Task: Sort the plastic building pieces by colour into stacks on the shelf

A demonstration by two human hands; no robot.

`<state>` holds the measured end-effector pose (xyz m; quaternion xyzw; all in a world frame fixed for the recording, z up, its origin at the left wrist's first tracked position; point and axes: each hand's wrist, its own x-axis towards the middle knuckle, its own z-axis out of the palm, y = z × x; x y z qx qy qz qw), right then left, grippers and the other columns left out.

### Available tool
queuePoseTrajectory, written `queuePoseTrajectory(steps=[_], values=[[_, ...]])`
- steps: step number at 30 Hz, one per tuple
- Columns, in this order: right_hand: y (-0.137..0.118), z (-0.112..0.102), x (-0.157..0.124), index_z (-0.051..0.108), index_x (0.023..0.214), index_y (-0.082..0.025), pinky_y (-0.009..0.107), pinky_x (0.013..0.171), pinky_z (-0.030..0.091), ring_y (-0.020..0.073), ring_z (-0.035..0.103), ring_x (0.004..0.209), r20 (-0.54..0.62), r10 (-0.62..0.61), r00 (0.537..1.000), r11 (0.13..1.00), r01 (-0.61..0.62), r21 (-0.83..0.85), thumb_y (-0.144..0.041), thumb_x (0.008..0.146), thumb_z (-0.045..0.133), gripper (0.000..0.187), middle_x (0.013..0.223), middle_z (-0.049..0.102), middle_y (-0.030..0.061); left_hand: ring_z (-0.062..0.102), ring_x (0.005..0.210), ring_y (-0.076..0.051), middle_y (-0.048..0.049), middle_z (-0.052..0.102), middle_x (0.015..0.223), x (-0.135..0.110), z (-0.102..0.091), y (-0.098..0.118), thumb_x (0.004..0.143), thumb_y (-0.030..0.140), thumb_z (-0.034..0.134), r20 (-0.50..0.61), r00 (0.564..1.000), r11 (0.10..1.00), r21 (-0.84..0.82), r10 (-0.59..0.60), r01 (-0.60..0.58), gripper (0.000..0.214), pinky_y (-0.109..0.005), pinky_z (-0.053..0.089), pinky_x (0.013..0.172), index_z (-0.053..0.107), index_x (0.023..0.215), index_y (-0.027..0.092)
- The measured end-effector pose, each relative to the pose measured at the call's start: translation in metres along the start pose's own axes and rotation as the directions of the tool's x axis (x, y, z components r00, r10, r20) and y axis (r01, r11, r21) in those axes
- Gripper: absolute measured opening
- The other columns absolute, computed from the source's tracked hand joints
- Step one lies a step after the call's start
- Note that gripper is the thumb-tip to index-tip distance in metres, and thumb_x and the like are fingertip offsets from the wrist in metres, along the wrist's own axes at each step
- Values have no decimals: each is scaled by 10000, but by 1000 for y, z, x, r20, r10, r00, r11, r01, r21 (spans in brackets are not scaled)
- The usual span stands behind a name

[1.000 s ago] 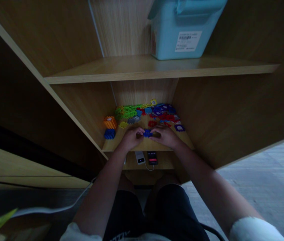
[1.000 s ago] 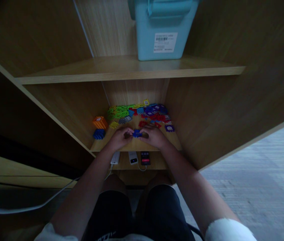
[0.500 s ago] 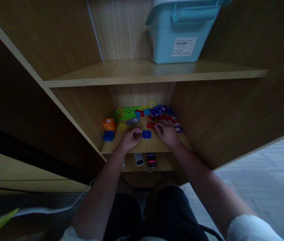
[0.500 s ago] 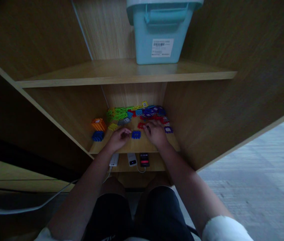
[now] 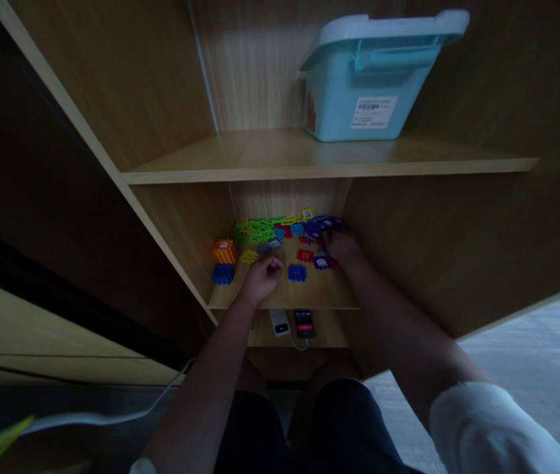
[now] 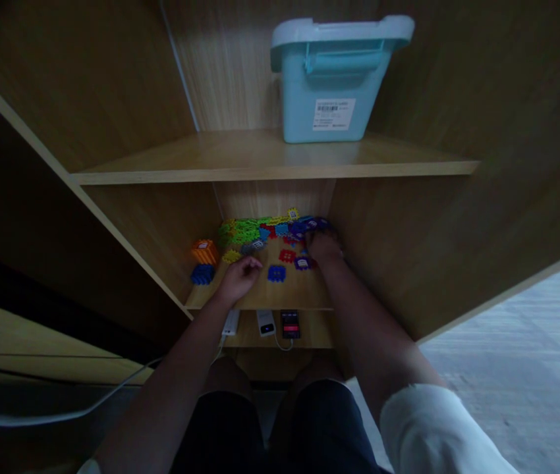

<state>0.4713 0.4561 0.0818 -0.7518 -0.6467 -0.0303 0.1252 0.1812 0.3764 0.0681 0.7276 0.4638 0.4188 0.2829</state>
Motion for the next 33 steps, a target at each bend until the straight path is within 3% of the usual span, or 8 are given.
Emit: queuePoseTrajectory(steps=[3,7,13,18,23,30,33], values=[[-5,-1,-5,724,1247,-51,518,1005,516,402,610,1245,-132,69,989,998,-69,8,-449,1108,350,563,1346,667,294,715,838,-175,-11,772,865,1,0,1,852,103,601,3,1000,1000,-16,-5,5,186,-316,549,827,748,902,206],[-12,-7,-7,690,1332,-93,506,1008,505,390,556,1293,-238,-26,971,999,21,-27,-340,1097,348,483,1451,630,253,717,840,-176,-11,775,866,2,-1,2,857,107,595,11,1000,999,-23,-23,23,185,-316,549,830,745,894,207],[-21,-13,14,696,1386,-136,493,1102,436,358,509,1351,-121,-313,942,943,293,-157,-193,1053,378,463,1531,606,200,719,861,-184,-23,781,884,2,-1,2,854,112,589,22,999,999,-23,-28,29,176,-330,544,849,737,887,201],[-25,-18,31,790,1239,-168,501,1106,419,361,533,1329,-8,-336,942,923,328,-203,-161,1027,428,419,1468,661,191,699,812,-172,-13,764,849,2,0,1,865,112,577,22,999,999,-37,-33,34,185,-305,539,788,737,891,200],[-19,-24,35,776,1204,-97,452,1036,414,340,576,1234,-31,-327,945,926,313,-209,-126,1036,424,391,1340,707,230,690,795,-163,-5,768,844,3,0,0,864,101,588,11,999,999,-14,-43,44,184,-293,530,775,740,885,203],[-16,-29,13,770,1175,-144,462,1047,407,349,560,1238,-242,-248,938,968,231,-97,-281,1039,512,323,1331,711,189,693,830,-161,-1,752,849,4,0,-3,867,108,595,8,999,997,-47,-53,54,168,-297,524,803,731,889,204],[-29,-28,-18,775,1160,-169,465,1077,450,334,600,1211,-406,-185,895,958,257,130,-336,1038,529,322,1322,714,167,677,822,-154,3,731,857,4,1,-4,860,109,608,-37,998,997,-66,-46,43,167,-300,519,811,719,939,205]])
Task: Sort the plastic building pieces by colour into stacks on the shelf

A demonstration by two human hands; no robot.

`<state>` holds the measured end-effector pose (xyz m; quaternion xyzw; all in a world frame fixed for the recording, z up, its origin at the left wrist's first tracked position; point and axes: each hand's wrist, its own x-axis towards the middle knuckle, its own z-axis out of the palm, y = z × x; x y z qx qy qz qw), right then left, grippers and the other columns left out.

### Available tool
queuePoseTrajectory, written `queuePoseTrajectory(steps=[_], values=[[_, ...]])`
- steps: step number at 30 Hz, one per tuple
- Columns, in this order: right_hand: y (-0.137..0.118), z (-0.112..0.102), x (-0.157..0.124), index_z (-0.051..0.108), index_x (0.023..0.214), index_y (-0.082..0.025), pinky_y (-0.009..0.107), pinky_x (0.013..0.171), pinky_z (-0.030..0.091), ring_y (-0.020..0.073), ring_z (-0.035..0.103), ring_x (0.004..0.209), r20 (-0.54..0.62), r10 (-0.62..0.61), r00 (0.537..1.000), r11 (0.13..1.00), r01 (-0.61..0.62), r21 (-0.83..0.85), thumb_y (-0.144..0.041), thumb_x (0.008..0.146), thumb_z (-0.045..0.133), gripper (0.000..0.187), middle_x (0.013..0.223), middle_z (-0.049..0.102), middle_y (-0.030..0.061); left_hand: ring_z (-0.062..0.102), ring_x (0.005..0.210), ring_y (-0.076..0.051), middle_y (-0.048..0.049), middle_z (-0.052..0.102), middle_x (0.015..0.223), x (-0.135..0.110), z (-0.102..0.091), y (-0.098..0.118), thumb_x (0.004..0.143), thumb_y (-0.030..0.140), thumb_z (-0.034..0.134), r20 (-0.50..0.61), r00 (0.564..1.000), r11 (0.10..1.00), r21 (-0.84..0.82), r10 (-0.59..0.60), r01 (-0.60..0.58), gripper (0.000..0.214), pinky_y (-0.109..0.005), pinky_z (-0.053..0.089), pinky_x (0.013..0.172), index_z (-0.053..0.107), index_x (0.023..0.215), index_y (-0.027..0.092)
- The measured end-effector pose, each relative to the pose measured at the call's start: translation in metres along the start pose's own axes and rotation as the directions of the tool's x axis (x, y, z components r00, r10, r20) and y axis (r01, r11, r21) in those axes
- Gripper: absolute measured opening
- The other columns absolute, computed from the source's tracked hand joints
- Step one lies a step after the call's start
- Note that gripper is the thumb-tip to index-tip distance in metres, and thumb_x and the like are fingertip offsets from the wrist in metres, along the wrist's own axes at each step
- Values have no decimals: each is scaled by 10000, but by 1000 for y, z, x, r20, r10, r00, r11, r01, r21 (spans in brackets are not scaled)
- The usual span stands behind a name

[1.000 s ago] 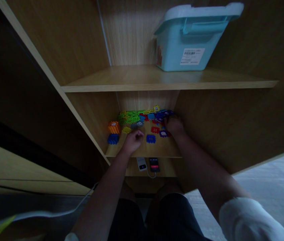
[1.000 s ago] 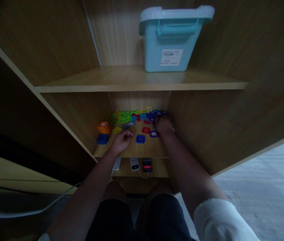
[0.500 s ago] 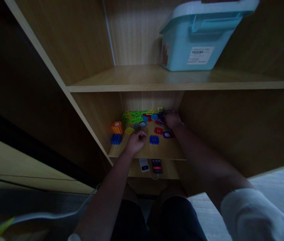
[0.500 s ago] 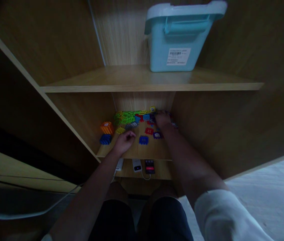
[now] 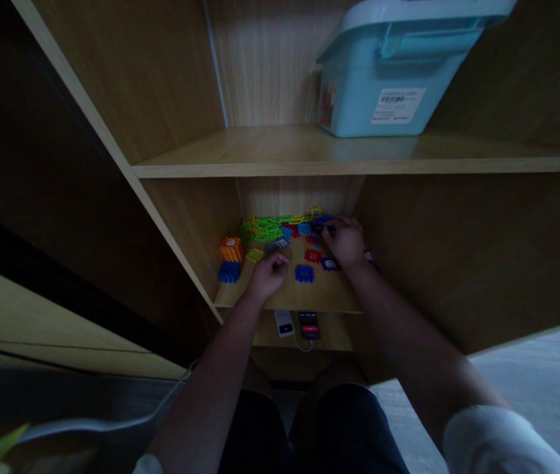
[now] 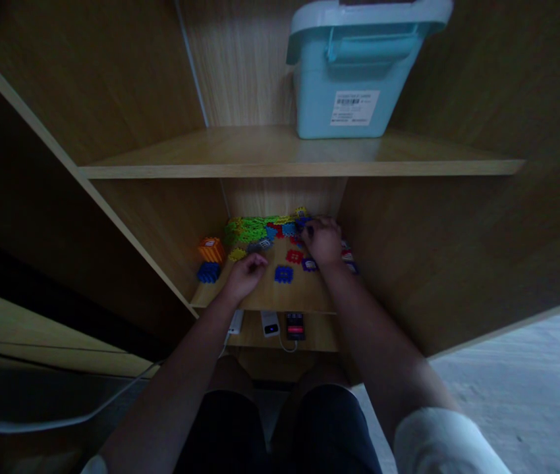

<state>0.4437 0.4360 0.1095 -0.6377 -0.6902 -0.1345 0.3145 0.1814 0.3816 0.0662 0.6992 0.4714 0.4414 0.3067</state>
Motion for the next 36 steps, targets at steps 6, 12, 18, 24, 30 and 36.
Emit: queuePoseTrajectory(steps=[6,12,18,24,30,36], values=[[-42,-6,-64,791,1115,-256,486,1096,523,301,664,1210,-54,-238,970,916,242,319,-355,1037,611,220,1282,749,98,672,787,-145,22,706,854,-3,0,5,924,267,689,-4,999,981,-192,38,-38,517,-281,530,787,551,1421,238],[-51,-5,-83,798,1122,-293,521,1063,552,298,690,1145,-66,-382,922,858,380,345,-320,1034,659,166,1247,771,74,683,806,-142,11,704,863,-4,-2,2,950,327,681,30,996,966,-247,82,-72,194,-263,529,760,631,1111,229],[-46,-7,-83,770,1167,-271,495,1061,572,281,705,1122,-135,-316,939,843,343,413,-298,1089,565,221,1201,776,88,713,820,-156,8,734,853,-2,-1,-6,946,325,677,44,998,970,-242,40,-28,159,-286,546,800,605,1055,234],[-35,-12,-85,701,1281,-274,433,987,621,254,748,1064,-119,-154,981,836,194,513,-300,1074,558,253,1174,779,81,744,866,-168,-3,770,885,-3,-4,-2,920,216,627,42,999,954,-299,-8,21,99,-299,558,826,576,1000,245],[-30,-19,-89,735,1096,-284,454,1009,625,254,756,1108,-47,-212,976,811,202,548,-289,1037,620,129,1176,790,63,735,812,-160,4,786,869,-1,-3,-4,949,251,572,2,999,950,-310,-35,34,73,-303,574,814,549,1018,256],[-40,-15,-89,750,1149,-288,416,988,650,228,768,1087,-164,-266,950,756,311,576,-326,1066,642,142,1166,796,68,718,664,-172,-15,798,810,0,-2,-5,1048,486,523,-15,996,960,-269,-89,82,228,-320,571,708,519,1000,263]])
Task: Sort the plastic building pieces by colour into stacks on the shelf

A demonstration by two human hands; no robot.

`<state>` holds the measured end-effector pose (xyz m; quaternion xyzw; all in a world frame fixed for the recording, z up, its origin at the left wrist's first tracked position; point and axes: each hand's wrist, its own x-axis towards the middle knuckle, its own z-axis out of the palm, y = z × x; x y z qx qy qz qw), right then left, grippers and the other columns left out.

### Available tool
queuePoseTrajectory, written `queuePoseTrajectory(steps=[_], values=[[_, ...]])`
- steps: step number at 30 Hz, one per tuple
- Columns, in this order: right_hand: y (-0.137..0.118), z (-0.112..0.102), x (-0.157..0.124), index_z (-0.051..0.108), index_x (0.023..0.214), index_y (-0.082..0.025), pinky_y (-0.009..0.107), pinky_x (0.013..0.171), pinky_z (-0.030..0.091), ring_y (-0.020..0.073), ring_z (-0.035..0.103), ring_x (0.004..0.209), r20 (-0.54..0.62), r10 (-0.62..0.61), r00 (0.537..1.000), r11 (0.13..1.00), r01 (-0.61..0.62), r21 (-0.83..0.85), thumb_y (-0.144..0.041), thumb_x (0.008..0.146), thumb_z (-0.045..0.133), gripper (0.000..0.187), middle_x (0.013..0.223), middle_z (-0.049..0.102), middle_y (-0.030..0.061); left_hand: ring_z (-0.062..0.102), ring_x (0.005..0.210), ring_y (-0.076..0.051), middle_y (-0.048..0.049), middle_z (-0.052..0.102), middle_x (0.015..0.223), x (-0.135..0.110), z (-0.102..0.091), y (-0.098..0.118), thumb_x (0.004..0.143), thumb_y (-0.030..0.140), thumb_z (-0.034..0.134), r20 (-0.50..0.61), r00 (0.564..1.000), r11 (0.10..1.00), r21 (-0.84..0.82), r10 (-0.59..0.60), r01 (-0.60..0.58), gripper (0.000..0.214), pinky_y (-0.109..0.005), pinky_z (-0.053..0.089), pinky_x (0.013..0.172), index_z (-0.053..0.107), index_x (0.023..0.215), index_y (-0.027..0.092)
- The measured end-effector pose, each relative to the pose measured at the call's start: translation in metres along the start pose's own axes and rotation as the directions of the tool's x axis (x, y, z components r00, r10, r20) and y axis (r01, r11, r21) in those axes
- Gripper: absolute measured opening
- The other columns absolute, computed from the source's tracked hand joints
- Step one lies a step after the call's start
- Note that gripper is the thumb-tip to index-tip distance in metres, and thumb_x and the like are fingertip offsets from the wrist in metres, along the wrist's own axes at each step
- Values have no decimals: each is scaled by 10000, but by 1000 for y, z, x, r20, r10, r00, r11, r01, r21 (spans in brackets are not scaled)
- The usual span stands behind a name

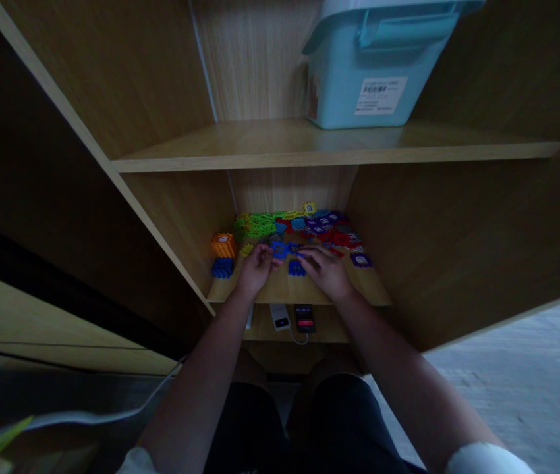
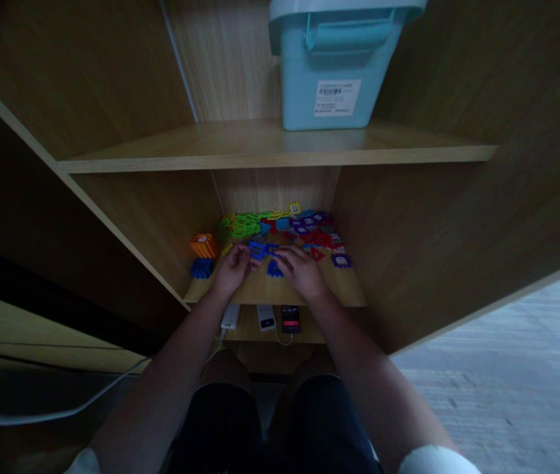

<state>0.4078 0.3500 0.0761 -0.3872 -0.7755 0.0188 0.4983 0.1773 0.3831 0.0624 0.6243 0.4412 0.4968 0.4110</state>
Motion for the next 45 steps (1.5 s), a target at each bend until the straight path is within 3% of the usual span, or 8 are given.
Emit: queuePoseTrajectory(steps=[7,11,15,19,25,30,37,45], values=[[2,5,-5,767,1183,-307,462,1073,643,238,760,1171,-15,-17,1000,1000,17,-18,-318,1061,653,168,1256,780,68,735,763,-175,-14,731,851,1,-4,-6,1030,526,582,-135,990,996,80,41,-30,275,-304,569,722,594,1024,250],[3,4,-5,764,1194,-298,479,1089,640,246,746,1207,-51,5,999,999,-6,-32,-295,1060,645,179,1294,760,80,678,644,-138,16,712,882,-1,-5,-6,1009,480,620,-158,987,999,10,39,-38,286,-270,529,614,576,1182,258],[5,5,-6,768,1208,-309,485,1091,641,254,745,1206,-37,-8,999,999,6,-47,-305,1062,648,189,1293,754,80,664,672,-143,2,688,796,-5,-5,0,1021,384,547,-50,997,996,67,58,-54,214,-261,523,623,694,1007,230],[7,10,-9,773,1214,-302,450,1070,651,239,748,1195,-5,-87,996,996,86,-31,-297,1067,653,190,1313,748,86,695,788,-155,-27,749,930,-6,-5,5,975,326,567,25,997,993,91,72,-74,225,-268,547,693,765,959,221],[10,19,-11,794,1213,-312,410,1058,654,222,747,1190,11,-161,987,985,160,65,-294,1062,670,197,1354,731,74,610,728,-157,5,667,748,-6,-3,8,956,557,642,24,997,991,107,78,-80,386,-269,503,684,713,816,205],[9,18,-8,806,1197,-309,413,1051,652,211,755,1146,60,-180,982,976,171,131,-299,1037,712,186,1499,658,82,511,666,-140,27,564,681,-8,-3,10,963,581,617,45,996,990,116,74,-79,439,-264,421,649,632,736,206],[6,10,-3,818,1110,-316,491,1088,609,269,716,1248,97,-123,988,992,119,51,-301,980,794,134,1409,732,57,480,657,-128,34,555,685,-7,-2,8,941,603,645,70,996,996,63,62,-66,454,-262,390,645,644,746,192],[7,9,-1,812,1019,-311,457,1051,616,250,747,1166,58,-24,998,980,12,199,-358,956,823,80,1310,757,55,588,704,-151,15,676,734,-5,-4,9,912,658,696,54,997,998,17,61,-62,471,-280,499,699,712,815,197]])
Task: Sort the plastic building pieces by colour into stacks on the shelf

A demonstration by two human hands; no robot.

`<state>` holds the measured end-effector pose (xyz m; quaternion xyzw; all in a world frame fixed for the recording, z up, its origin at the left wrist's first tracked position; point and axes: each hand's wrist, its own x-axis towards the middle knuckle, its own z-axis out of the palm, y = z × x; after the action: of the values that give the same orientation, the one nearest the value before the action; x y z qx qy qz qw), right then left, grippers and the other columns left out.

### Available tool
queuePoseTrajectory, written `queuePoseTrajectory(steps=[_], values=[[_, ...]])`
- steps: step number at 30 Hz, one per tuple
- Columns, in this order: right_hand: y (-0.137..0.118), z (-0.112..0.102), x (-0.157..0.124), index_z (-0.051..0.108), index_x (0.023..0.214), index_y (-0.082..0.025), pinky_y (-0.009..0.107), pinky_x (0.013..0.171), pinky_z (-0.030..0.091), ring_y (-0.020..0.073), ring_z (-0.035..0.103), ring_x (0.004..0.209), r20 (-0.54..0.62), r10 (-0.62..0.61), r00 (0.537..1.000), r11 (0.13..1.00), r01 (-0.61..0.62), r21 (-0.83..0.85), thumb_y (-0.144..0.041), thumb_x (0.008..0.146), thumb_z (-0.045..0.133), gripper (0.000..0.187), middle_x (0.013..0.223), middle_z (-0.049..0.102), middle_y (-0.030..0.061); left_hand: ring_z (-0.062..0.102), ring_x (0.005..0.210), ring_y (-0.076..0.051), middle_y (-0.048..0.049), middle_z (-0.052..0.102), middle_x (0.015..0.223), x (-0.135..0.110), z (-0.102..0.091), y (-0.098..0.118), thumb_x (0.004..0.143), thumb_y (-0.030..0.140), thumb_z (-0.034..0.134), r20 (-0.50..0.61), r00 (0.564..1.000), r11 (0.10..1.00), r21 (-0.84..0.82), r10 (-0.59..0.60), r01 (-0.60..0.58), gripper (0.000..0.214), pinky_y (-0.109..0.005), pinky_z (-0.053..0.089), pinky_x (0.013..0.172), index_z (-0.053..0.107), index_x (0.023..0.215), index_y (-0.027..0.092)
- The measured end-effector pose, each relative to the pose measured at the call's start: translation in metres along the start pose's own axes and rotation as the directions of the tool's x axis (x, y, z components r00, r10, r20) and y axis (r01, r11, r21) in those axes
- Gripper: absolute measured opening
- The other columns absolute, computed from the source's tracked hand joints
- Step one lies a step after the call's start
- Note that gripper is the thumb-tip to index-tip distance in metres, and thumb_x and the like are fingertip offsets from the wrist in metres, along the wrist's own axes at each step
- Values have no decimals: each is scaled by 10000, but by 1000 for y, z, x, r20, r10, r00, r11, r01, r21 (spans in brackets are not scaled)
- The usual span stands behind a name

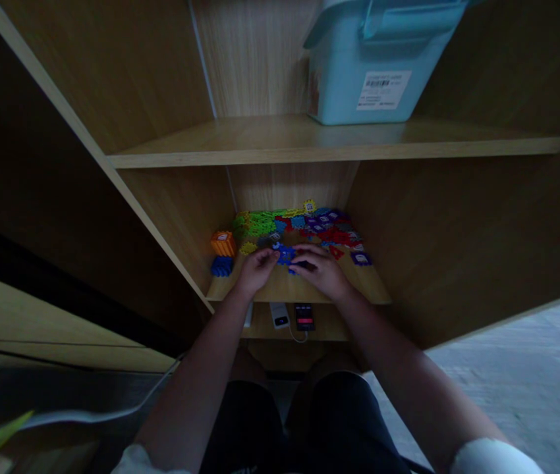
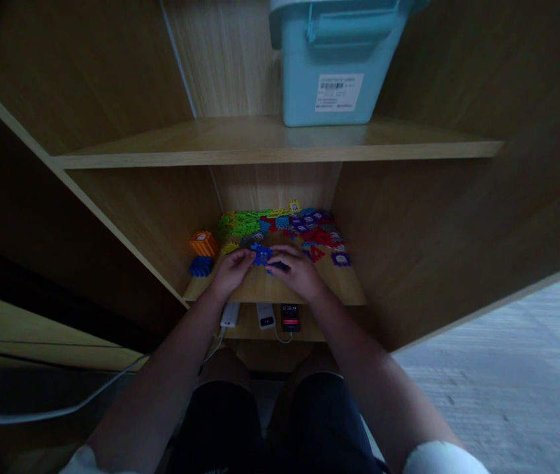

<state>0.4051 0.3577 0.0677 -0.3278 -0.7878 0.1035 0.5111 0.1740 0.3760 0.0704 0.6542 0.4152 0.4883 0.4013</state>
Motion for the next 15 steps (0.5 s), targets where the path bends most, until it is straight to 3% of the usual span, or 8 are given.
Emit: queuePoseTrajectory(steps=[4,6,9,15], values=[[5,-13,-5,814,962,-296,454,1031,618,261,749,1151,-61,129,990,991,-126,42,-407,938,833,115,1248,763,69,687,871,-191,-44,794,1014,5,-3,-9,929,611,696,-123,992,997,-72,-10,1,422,-327,566,820,786,1042,215],[9,-20,-10,814,949,-292,441,1005,618,261,749,1141,-34,171,985,985,-170,38,-421,938,830,131,1217,768,69,704,895,-196,-56,802,1079,7,-5,-13,951,580,678,-164,986,995,-93,-39,24,399,-335,578,828,789,1079,220],[14,-28,-18,813,936,-290,423,968,610,255,752,1103,44,187,981,982,-188,13,-411,939,828,122,1168,778,61,718,911,-198,-62,804,1141,7,-5,-16,965,514,676,-171,984,996,-73,-53,41,336,-340,587,840,787,1102,227],[15,-25,-19,803,938,-285,439,992,585,262,751,1093,136,189,973,982,-190,-4,-371,942,818,87,1134,792,60,742,1030,-230,-65,813,1150,3,-1,-9,981,389,671,-158,987,999,41,7,0,236,-411,577,1010,786,1117,234]])
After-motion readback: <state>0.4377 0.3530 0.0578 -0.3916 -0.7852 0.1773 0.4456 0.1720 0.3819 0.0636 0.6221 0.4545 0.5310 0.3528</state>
